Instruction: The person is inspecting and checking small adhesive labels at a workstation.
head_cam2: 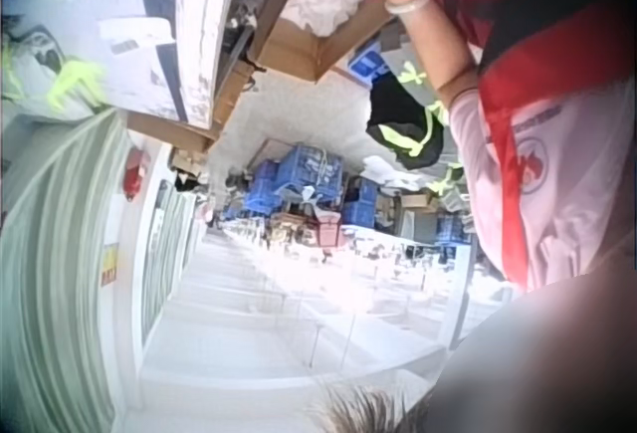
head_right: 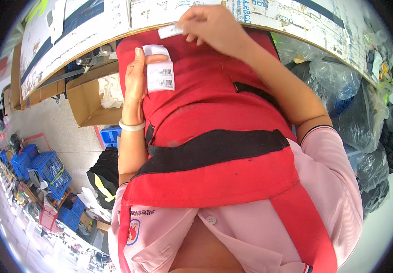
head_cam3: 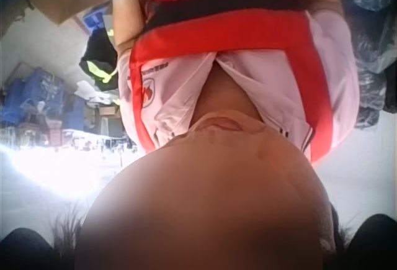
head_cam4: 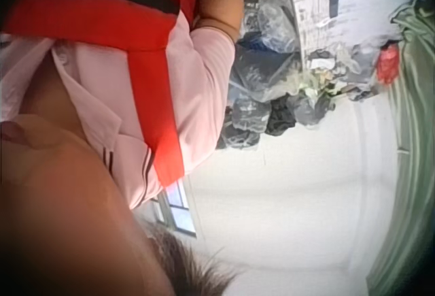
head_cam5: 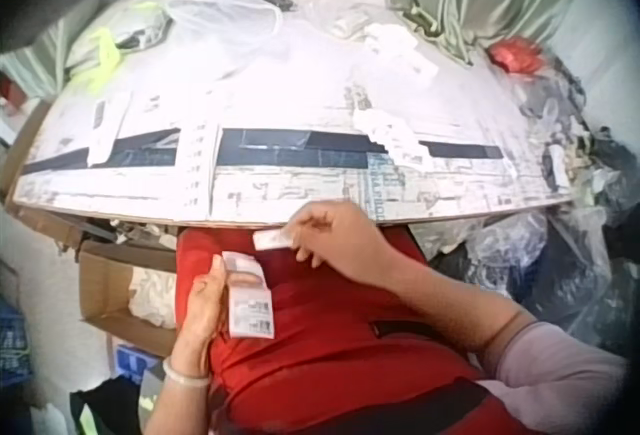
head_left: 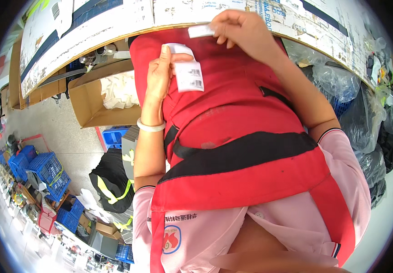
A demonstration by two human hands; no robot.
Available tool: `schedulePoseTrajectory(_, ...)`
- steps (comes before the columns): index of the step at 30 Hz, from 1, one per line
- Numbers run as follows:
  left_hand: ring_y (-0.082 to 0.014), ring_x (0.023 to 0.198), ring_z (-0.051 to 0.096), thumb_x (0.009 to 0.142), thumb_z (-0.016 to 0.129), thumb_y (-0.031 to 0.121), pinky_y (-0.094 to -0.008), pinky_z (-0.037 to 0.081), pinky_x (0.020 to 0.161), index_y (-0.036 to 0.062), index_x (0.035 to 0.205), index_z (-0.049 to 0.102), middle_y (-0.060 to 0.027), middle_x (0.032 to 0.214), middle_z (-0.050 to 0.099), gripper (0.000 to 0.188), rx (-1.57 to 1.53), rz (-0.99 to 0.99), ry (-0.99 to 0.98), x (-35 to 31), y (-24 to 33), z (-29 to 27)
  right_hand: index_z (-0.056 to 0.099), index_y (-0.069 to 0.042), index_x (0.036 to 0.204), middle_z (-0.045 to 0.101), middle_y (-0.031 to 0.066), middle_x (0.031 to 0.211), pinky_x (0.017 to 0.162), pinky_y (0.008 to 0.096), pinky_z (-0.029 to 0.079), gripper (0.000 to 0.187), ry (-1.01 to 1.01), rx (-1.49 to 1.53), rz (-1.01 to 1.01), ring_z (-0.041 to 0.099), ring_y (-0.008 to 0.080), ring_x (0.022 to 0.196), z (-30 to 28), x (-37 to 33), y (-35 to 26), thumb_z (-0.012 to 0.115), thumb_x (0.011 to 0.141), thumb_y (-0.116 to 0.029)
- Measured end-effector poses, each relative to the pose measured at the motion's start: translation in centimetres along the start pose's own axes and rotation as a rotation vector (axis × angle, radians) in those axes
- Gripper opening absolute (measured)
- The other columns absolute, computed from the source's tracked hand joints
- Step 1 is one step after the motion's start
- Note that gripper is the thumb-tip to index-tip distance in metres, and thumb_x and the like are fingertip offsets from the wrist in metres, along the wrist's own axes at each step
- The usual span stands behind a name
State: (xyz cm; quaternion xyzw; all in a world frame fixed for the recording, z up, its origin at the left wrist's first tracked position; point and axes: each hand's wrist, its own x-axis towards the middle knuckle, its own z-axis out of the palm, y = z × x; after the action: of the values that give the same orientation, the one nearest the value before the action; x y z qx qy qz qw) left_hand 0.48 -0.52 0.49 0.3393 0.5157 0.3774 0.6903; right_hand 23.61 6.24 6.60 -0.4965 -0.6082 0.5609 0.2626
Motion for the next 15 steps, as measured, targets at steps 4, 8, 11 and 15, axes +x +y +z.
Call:
schedulePoseTrajectory(4, -0.0112, 0.068, 0.062, 0.098, 0.049, 0.039, -0.0220, 0.049, 0.064, -0.0026, 0.092, 0.071, -0.0078, 0.080, 0.069, 0.047, -0.099, 0.039, 0.024, 0.4, -0.6, -0.2, 0.063, 0.003, 0.093, 0.065, 0.0071, 0.073, 0.052, 0.0236, 0.048, 0.013, 0.067, 0.058, 0.113, 0.061, 0.0125, 0.061, -2.7, 2.3, -0.2, 0.063, 0.086, -0.008)
schedulePoseTrajectory(8, -0.0113, 0.069, 0.063, 0.097, 0.052, 0.035, -0.0225, 0.049, 0.064, -0.0023, 0.093, 0.071, -0.0078, 0.081, 0.069, 0.041, -0.059, 0.047, 0.032, 0.8, -1.1, -0.1, 0.064, 0.005, 0.088, 0.065, 0.0097, 0.072, 0.049, 0.0224, 0.049, 0.016, 0.049, 0.087, 0.112, 0.061, 0.0130, 0.057, -3.5, 3.4, 0.5, 0.063, 0.088, -0.011)
schedulePoseTrajectory(11, -0.0111, 0.069, 0.063, 0.096, 0.055, 0.031, -0.0231, 0.050, 0.064, -0.0018, 0.094, 0.071, -0.0077, 0.082, 0.069, 0.036, -0.090, 0.040, 0.033, 0.7, -1.3, -0.2, 0.065, 0.005, 0.087, 0.065, 0.0103, 0.071, 0.049, 0.0226, 0.049, 0.015, 0.072, 0.080, 0.144, 0.061, 0.0135, 0.057, -3.1, 3.6, -0.2, 0.063, 0.088, -0.010)
schedulePoseTrajectory(15, -0.0106, 0.069, 0.062, 0.096, 0.056, 0.030, -0.0226, 0.050, 0.064, -0.0019, 0.093, 0.071, -0.0074, 0.081, 0.069, 0.035, -0.083, 0.032, 0.032, 0.7, -1.2, -0.1, 0.065, 0.005, 0.087, 0.065, 0.0105, 0.071, 0.049, 0.0229, 0.050, 0.014, 0.064, 0.087, 0.131, 0.061, 0.0137, 0.057, -2.8, 3.7, 0.3, 0.062, 0.087, -0.009)
